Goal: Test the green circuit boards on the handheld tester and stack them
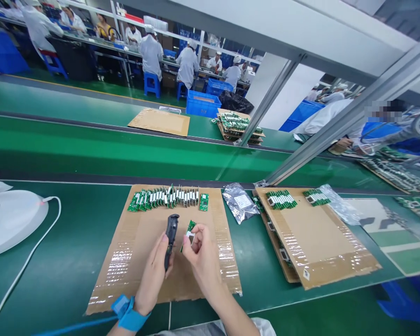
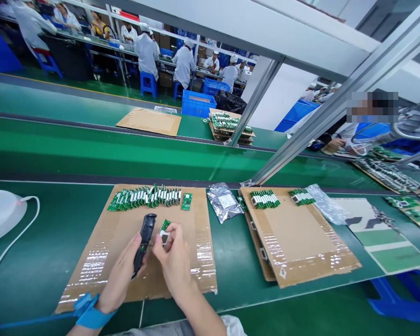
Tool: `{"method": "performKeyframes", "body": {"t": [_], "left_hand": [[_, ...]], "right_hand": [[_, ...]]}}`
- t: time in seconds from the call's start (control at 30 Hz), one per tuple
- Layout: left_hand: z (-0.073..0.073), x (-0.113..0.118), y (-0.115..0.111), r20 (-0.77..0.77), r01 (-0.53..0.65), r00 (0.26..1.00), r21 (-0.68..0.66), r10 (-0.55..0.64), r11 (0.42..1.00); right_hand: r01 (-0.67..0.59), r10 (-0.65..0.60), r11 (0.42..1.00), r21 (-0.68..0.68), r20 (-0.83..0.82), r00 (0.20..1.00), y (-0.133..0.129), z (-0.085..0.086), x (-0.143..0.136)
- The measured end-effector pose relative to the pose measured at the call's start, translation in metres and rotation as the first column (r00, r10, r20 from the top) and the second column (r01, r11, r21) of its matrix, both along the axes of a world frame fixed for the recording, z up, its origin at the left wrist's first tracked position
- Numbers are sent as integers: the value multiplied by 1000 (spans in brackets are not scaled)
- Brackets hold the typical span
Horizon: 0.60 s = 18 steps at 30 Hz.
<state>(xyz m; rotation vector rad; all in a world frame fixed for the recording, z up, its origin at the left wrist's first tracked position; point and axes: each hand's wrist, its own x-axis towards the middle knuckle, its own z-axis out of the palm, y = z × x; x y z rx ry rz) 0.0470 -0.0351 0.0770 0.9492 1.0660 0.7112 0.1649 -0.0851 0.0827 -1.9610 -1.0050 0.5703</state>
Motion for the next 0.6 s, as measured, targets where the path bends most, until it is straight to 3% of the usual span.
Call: {"method": "performKeyframes", "body": {"t": [0.1, 0.2, 0.27, 0.4, 0.5, 0.6], "left_hand": [[-11, 2, 9, -29, 43, 999, -81, -45, 996], [-17, 1, 12, -43, 54, 997, -95, -58, 994], [-19, 0, 12, -38, 70, 997, -88, -73, 994], [-21, -3, 12, -28, 73, 997, -71, -75, 995], [-24, -5, 14, -32, 71, 997, -64, -73, 995], [-27, -6, 16, -29, 74, 997, -60, -75, 995]], "right_hand": [[-6, 77, 967, -256, 270, 960, -6, -14, 13], [-98, 215, 932, -350, 314, 925, -7, -18, 32], [-95, 193, 947, -307, 307, 932, 1, -13, 46], [77, -14, 986, -145, 394, 919, 35, -2, 74], [87, -41, 991, -103, 386, 922, 59, -7, 91], [62, -37, 996, -65, 324, 945, 65, -17, 106]]}}
